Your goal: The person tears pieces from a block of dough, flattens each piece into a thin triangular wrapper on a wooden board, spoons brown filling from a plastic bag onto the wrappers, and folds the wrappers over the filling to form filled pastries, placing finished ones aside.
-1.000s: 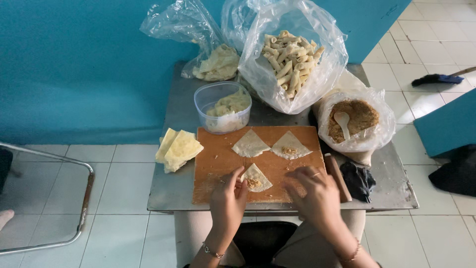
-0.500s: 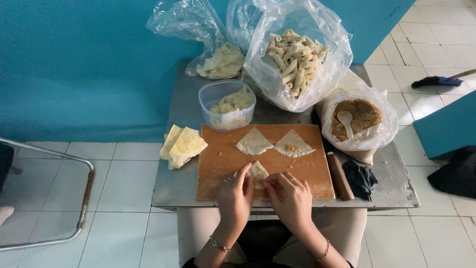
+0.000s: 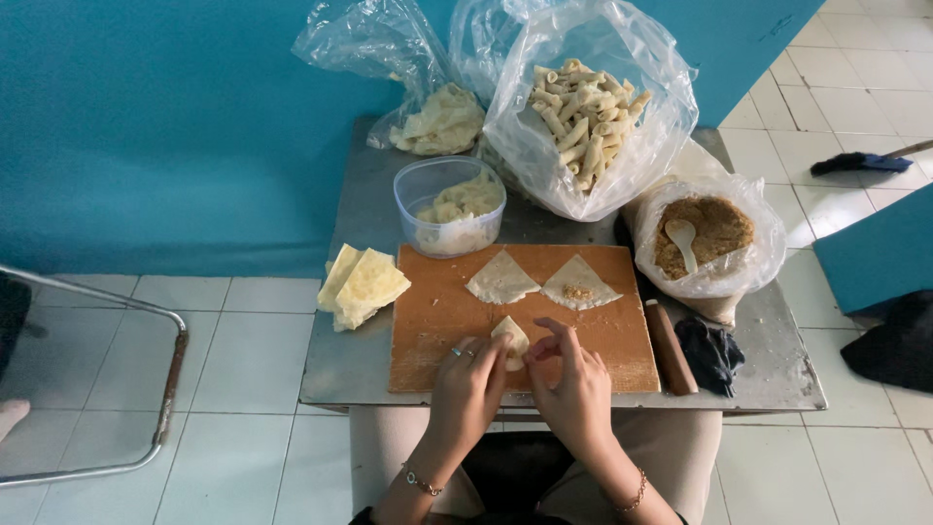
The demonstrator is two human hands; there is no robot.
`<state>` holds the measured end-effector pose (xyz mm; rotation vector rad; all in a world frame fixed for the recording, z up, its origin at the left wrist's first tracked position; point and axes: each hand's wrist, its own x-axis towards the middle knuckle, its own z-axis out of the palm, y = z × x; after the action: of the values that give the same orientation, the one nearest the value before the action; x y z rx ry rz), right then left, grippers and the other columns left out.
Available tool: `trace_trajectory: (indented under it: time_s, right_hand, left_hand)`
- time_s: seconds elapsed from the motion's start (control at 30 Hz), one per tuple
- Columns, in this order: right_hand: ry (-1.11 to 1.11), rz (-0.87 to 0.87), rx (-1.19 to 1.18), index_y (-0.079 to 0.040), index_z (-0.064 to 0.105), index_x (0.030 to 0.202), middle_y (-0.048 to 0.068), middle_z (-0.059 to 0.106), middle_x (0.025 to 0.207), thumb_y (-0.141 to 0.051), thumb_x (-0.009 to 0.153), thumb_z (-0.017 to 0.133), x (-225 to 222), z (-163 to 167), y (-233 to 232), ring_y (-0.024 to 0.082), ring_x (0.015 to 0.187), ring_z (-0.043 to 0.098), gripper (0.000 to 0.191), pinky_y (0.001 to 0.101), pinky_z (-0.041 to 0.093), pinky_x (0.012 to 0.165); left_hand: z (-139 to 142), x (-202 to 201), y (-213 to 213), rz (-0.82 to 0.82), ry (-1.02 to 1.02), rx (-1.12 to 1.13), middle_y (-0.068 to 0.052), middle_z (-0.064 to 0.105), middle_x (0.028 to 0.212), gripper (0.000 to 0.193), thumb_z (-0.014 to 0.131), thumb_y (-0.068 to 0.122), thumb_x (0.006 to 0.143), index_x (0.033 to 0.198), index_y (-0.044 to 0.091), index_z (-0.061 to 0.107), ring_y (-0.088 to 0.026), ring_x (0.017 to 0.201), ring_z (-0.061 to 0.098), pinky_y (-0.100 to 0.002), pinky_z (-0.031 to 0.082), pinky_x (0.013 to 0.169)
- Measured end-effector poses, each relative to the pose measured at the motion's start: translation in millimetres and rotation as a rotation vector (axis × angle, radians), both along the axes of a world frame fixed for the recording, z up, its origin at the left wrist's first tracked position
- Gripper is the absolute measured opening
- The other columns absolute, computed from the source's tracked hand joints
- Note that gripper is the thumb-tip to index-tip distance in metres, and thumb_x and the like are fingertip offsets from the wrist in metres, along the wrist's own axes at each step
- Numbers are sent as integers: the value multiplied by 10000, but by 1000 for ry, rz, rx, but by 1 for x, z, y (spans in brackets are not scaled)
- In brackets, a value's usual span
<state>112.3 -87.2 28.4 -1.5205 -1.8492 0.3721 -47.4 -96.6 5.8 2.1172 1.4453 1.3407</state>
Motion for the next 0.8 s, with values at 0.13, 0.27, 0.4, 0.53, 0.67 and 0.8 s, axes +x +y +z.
trace_trajectory:
  time_s: [0.13,0.27,0.4,0.53,0.67,0.8]
  right_hand:
    - [151,38,0,-73,584,1287,49,736,975,-62,835,749,-3,-2,1,160,870,763,481,298,595,692]
    - [244,76,-20,-31,565,1298,92,710,1021,8,822,742,-3,-5,2,165,890,779,509,289,630,746]
    - [252,150,15,-26,556,1326,100,729,1056,54,838,687,-3,-10,1,179,934,786,511,297,636,801]
    - [204,233,35,-19,510,1373,117,723,1100,74,826,671,0,-12,2,216,1013,760,577,310,625,791]
    - [151,310,67,-21,464,1426,129,714,1113,67,808,702,5,-11,4,248,1060,736,669,362,598,874]
    - [140,343,32,-31,411,1475,130,717,1151,-38,773,810,10,-9,8,254,1043,737,808,376,591,908]
  left_hand:
    - [9,-9,0,-99,34,-29,-143,701,1022,316,655,-1,872,1187,23,645,-339,971,665,-443,536,832]
    - [16,-14,1,-149,77,-132,-144,688,1010,316,653,14,891,1206,34,665,-335,957,662,-443,537,791]
    - [18,-20,4,-238,61,-19,-116,697,1090,230,647,41,924,1153,52,628,-321,1026,674,-416,555,872]
    - [15,-26,7,-262,145,-173,-132,675,1082,326,678,76,906,1223,43,611,-323,979,683,-420,554,801]
    - [10,-34,17,-330,216,-154,-137,667,1098,399,647,25,883,1279,41,600,-325,988,682,-428,548,808]
    - [5,-36,22,-332,289,-36,-126,678,1069,471,634,1,868,1333,76,620,-314,958,683,-421,550,812]
